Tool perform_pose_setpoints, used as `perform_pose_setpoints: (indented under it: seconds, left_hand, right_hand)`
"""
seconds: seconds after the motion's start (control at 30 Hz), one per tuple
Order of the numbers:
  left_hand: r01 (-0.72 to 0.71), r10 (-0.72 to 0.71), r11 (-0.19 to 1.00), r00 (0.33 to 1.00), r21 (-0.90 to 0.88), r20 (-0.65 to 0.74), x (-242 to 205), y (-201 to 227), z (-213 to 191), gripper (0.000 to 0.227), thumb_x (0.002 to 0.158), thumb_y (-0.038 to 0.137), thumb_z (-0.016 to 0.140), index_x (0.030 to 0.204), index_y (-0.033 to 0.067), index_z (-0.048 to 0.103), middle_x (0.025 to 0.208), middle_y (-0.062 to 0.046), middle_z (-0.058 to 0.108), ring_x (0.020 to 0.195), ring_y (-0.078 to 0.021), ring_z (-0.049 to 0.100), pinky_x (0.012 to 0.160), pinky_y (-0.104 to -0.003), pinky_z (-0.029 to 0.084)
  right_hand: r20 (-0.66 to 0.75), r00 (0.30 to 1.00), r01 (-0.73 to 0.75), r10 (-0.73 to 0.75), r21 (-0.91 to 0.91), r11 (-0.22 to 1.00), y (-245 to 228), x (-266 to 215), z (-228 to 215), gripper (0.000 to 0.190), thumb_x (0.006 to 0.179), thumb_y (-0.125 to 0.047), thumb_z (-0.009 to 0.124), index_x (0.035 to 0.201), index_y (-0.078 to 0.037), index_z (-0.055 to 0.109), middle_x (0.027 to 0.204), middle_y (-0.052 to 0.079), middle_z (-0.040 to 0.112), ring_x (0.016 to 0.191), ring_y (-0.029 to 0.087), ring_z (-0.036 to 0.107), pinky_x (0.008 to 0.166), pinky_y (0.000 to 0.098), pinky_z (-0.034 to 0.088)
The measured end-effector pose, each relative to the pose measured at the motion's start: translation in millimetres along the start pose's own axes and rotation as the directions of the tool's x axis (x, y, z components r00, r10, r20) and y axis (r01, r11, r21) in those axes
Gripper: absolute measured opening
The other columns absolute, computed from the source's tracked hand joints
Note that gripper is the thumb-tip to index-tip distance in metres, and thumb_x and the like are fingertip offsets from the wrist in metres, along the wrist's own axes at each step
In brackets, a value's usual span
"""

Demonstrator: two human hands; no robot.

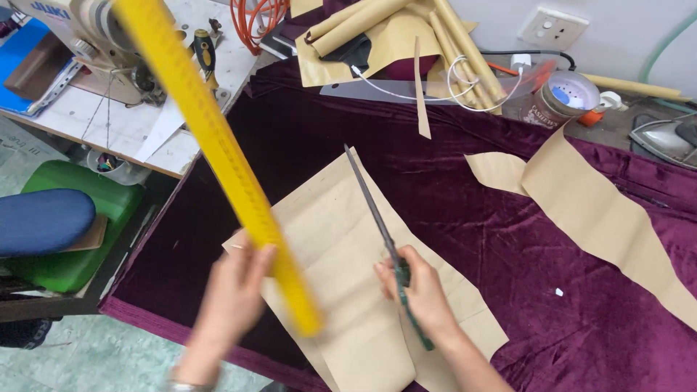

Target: The person uses shears to cut a beige paper pattern along drawn lines on a purple velvet surface. They then use a yellow ruler and a pen to draw straight lines on the pattern before resuming cutting with the shears.

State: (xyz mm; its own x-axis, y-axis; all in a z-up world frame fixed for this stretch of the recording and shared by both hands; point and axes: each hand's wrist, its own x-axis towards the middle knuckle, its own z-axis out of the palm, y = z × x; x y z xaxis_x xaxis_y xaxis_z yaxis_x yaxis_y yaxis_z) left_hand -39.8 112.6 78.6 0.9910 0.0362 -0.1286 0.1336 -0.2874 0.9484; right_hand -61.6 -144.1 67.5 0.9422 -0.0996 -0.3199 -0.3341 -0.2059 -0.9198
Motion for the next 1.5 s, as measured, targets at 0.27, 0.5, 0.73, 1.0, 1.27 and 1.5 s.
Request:
perform_pose_setpoints:
  seconds: [0.27, 0.5, 0.73, 1.0, 1.27, 1.5]
  left_hand:
    - [-0.048, 0.151, 0.921, 0.959, 0.386, -0.242, 34.8, -90.2, -112.8, 0.034, 0.094, 0.011, 0.055, 0.126, 0.0014, 0.061, 0.119, -0.012, 0.065, 0.106, -0.0192, 0.059, 0.094, -0.031, 0.042]
    - [0.183, -0.123, 0.896, 0.978, 0.405, -0.17, 36.5, -117.6, -109.1, 0.027, 0.091, 0.025, 0.062, 0.109, 0.0106, 0.075, 0.086, -0.003, 0.073, 0.075, -0.0114, 0.061, 0.069, -0.025, 0.045]
    - [0.201, -0.14, 0.732, 0.979, 0.651, -0.145, 45.6, -120.9, -103.6, 0.027, 0.089, 0.036, 0.059, 0.108, 0.024, 0.073, 0.078, -0.001, 0.072, 0.066, -0.0179, 0.06, 0.064, -0.034, 0.043]
    - [0.238, -0.168, 0.648, 0.971, 0.724, -0.169, 49.4, -117.8, -106.5, 0.028, 0.089, 0.04, 0.056, 0.111, 0.0294, 0.068, 0.079, 0.002, 0.066, 0.082, -0.0227, 0.064, 0.069, -0.041, 0.045]
    - [0.218, -0.18, 0.671, 0.975, 0.709, -0.13, 53.2, -132.4, -110.0, 0.029, 0.089, 0.044, 0.057, 0.113, 0.0325, 0.068, 0.077, 0.002, 0.059, 0.084, -0.0209, 0.063, 0.071, -0.04, 0.044]
    - [0.185, -0.133, 0.655, 0.983, 0.732, -0.129, 50.1, -119.6, -106.2, 0.026, 0.09, 0.041, 0.056, 0.11, 0.0295, 0.068, 0.089, -0.001, 0.07, 0.086, -0.0242, 0.064, 0.069, -0.042, 0.045]
  right_hand:
    - [-0.075, 0.984, -0.173, 0.16, -0.607, 0.776, 70.9, 16.7, -41.0, 0.034, 0.082, -0.048, 0.064, 0.084, -0.015, 0.057, 0.064, 0.001, 0.058, 0.065, 0.019, 0.06, 0.063, 0.0308, 0.04]
    - [-0.088, 0.955, -0.264, 0.283, -0.685, 0.679, 74.6, 11.6, -40.7, 0.039, 0.081, -0.055, 0.061, 0.091, -0.018, 0.059, 0.072, -0.002, 0.065, 0.074, 0.017, 0.064, 0.064, 0.0318, 0.042]
    - [-0.082, 0.953, -0.262, 0.291, -0.705, 0.659, 75.1, 14.2, -40.6, 0.041, 0.081, -0.056, 0.06, 0.091, -0.017, 0.057, 0.072, 0.001, 0.064, 0.073, 0.019, 0.064, 0.065, 0.0319, 0.041]
    - [-0.049, 0.956, -0.233, 0.289, -0.724, 0.649, 70.1, 14.1, -39.8, 0.04, 0.083, -0.055, 0.059, 0.091, -0.016, 0.056, 0.066, 0.001, 0.06, 0.068, 0.018, 0.061, 0.064, 0.0297, 0.039]
    - [-0.051, 0.961, -0.213, 0.271, -0.762, 0.611, 85.6, 19.0, -42.4, 0.045, 0.08, -0.058, 0.059, 0.098, -0.017, 0.056, 0.073, 0.004, 0.065, 0.078, 0.025, 0.066, 0.068, 0.0323, 0.041]
    - [-0.049, 0.969, -0.189, 0.241, -0.775, 0.603, 81.5, 17.4, -40.1, 0.044, 0.079, -0.056, 0.061, 0.095, -0.015, 0.057, 0.072, 0.003, 0.064, 0.075, 0.023, 0.066, 0.067, 0.032, 0.041]
